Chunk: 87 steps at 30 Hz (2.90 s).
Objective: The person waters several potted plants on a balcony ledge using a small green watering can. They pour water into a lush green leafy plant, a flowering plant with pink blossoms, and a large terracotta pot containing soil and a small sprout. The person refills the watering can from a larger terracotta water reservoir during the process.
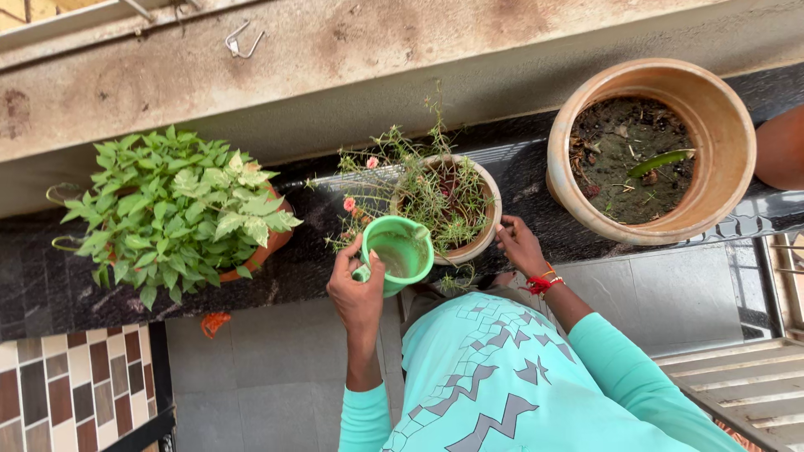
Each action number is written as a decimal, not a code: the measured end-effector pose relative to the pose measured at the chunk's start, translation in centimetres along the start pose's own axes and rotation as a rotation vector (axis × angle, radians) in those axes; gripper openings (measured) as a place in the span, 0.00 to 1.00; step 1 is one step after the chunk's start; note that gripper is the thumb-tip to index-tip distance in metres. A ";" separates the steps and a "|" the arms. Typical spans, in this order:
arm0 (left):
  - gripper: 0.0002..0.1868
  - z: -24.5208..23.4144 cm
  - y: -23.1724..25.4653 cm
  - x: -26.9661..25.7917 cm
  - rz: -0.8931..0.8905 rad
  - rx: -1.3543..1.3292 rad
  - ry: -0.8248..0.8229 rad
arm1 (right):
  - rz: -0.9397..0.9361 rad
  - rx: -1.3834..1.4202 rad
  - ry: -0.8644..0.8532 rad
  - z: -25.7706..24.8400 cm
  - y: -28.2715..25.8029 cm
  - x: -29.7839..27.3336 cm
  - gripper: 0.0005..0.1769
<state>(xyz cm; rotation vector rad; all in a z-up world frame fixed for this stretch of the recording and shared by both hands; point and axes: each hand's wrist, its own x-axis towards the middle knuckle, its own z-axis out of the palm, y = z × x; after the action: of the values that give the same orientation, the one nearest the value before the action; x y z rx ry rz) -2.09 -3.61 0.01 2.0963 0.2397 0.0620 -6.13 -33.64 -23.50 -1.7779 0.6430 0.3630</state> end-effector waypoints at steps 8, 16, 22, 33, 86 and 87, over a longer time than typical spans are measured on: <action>0.23 0.0 0.5 0.2 -0.006 -0.027 -0.002 | 0.014 -0.142 0.005 0.4 -0.4 0.1 0.29; 0.22 0.1 0.5 1.2 0.107 0.054 -0.060 | -0.029 -0.111 0.014 1.5 0.3 0.5 0.33; 0.23 0.4 1.0 1.7 0.050 0.148 -0.093 | -0.059 -0.154 0.024 1.4 0.1 0.3 0.32; 0.23 0.7 -0.1 1.9 0.087 0.191 -0.129 | -0.022 -0.174 0.018 1.5 -0.4 0.2 0.33; 0.23 1.0 -0.6 2.0 0.141 0.358 -0.116 | 0.055 -0.260 -0.018 1.5 0.3 1.0 0.37; 0.23 1.0 -0.4 2.0 0.113 0.365 -0.134 | 0.051 -0.255 -0.015 1.4 0.1 1.0 0.37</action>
<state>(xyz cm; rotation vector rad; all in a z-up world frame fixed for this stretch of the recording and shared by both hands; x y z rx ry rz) -0.04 -3.83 -0.95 2.4650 0.0522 -0.0590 -5.30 -32.53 -24.55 -2.0006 0.6554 0.5113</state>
